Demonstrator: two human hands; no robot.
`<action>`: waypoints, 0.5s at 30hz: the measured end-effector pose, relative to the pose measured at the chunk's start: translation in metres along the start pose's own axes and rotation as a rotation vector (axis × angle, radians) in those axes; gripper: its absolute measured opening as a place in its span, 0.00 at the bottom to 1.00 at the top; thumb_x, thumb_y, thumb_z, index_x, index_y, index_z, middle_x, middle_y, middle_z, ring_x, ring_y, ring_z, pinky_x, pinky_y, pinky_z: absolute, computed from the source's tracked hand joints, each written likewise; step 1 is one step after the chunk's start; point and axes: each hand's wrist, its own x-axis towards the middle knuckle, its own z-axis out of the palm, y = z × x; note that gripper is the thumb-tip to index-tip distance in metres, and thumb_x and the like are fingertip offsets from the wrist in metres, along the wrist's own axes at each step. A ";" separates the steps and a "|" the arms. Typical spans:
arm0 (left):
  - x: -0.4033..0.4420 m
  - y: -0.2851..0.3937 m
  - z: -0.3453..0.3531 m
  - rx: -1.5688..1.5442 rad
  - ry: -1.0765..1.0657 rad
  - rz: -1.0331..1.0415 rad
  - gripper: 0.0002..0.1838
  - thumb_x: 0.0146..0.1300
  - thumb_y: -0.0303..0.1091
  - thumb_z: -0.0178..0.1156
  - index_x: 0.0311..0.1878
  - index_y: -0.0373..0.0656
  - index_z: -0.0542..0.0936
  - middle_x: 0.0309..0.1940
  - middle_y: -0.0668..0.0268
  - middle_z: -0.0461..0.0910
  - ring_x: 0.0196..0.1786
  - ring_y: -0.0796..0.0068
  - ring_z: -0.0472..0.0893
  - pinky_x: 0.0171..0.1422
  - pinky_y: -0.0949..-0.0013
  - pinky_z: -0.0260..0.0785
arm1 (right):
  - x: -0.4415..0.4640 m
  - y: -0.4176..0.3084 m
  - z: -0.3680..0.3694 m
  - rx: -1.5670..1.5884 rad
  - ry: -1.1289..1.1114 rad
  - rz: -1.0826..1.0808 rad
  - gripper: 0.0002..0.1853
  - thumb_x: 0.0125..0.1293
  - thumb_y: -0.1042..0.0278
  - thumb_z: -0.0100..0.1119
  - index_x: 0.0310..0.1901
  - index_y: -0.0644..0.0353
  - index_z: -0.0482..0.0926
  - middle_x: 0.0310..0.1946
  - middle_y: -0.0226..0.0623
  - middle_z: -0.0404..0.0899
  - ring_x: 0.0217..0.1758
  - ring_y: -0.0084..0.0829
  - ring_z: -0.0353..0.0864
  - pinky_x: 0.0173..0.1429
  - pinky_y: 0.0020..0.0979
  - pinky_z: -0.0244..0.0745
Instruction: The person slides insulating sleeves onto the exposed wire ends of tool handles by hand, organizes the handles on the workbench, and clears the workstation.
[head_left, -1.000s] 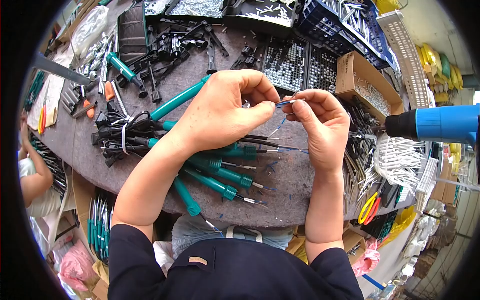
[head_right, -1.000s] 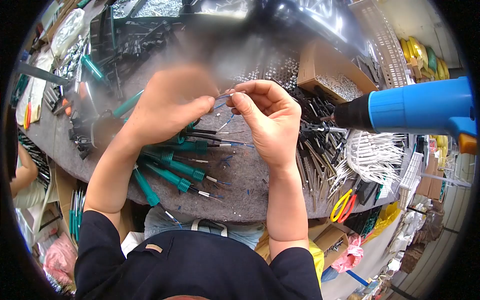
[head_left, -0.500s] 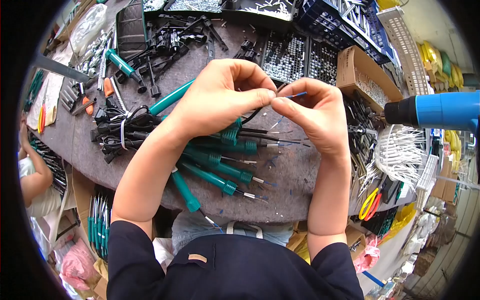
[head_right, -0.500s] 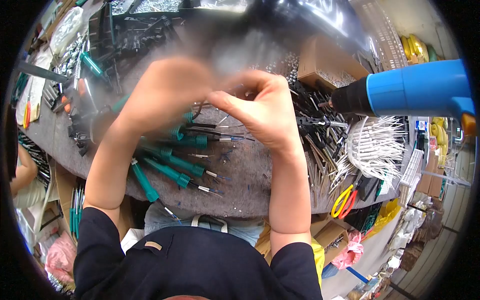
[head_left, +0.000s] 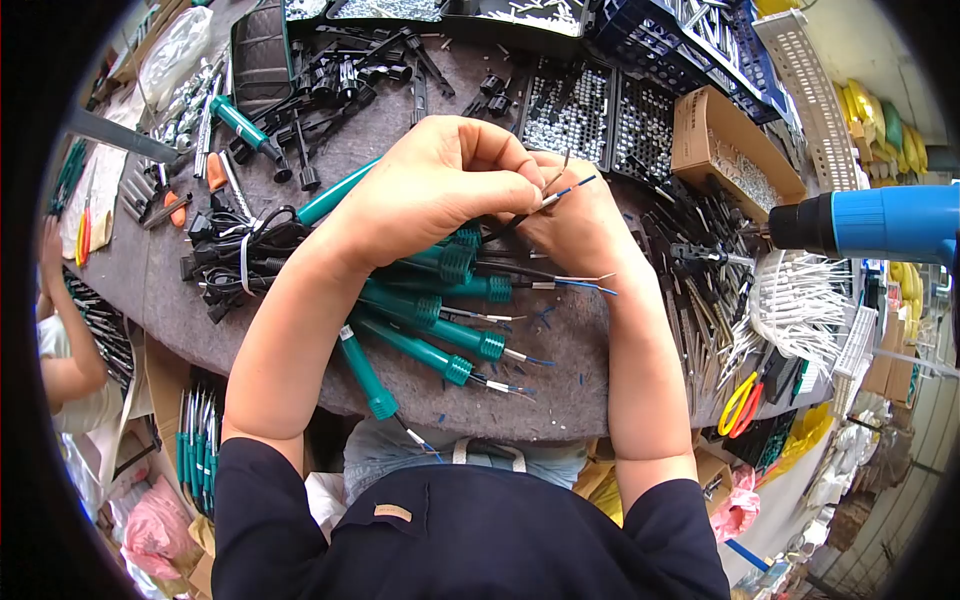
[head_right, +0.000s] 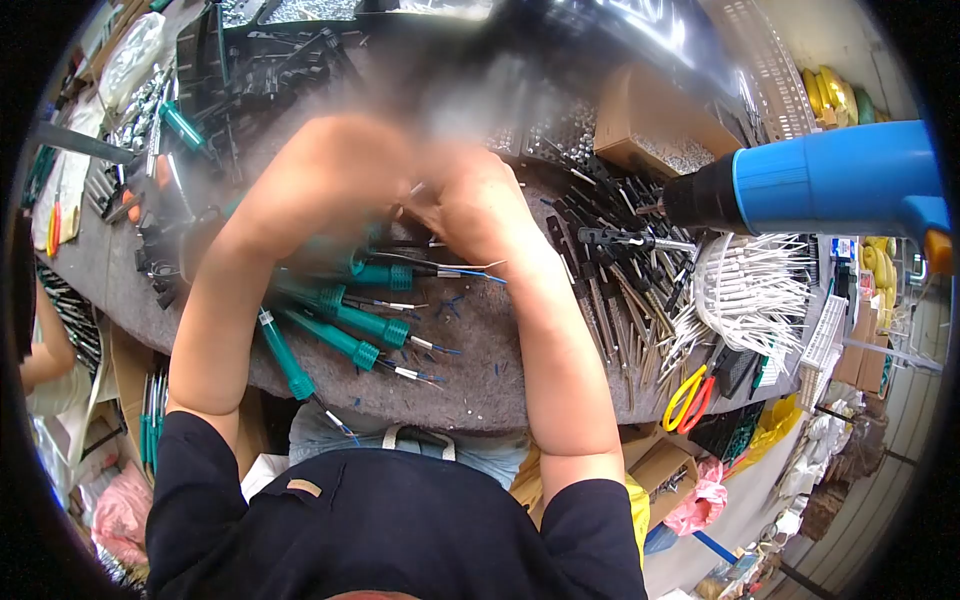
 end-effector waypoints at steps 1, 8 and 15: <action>0.000 0.001 0.000 -0.005 -0.002 -0.006 0.09 0.66 0.32 0.70 0.42 0.35 0.87 0.34 0.72 0.85 0.36 0.86 0.80 0.43 0.78 0.71 | 0.000 -0.004 -0.001 -0.050 -0.001 -0.004 0.06 0.57 0.80 0.69 0.37 0.62 0.87 0.37 0.42 0.86 0.41 0.39 0.88 0.47 0.35 0.82; 0.005 -0.008 0.002 -0.055 0.025 0.099 0.09 0.68 0.30 0.68 0.45 0.33 0.86 0.37 0.68 0.87 0.39 0.85 0.82 0.44 0.78 0.73 | -0.011 0.001 0.001 -0.288 0.134 -0.296 0.15 0.63 0.77 0.71 0.51 0.63 0.82 0.42 0.45 0.85 0.40 0.40 0.86 0.47 0.35 0.81; 0.004 -0.006 0.006 0.073 0.033 0.063 0.09 0.67 0.31 0.68 0.43 0.34 0.86 0.35 0.70 0.86 0.38 0.86 0.80 0.44 0.78 0.73 | -0.020 -0.017 -0.022 0.581 0.363 0.087 0.08 0.80 0.74 0.60 0.55 0.65 0.82 0.43 0.27 0.82 0.39 0.17 0.77 0.46 0.23 0.75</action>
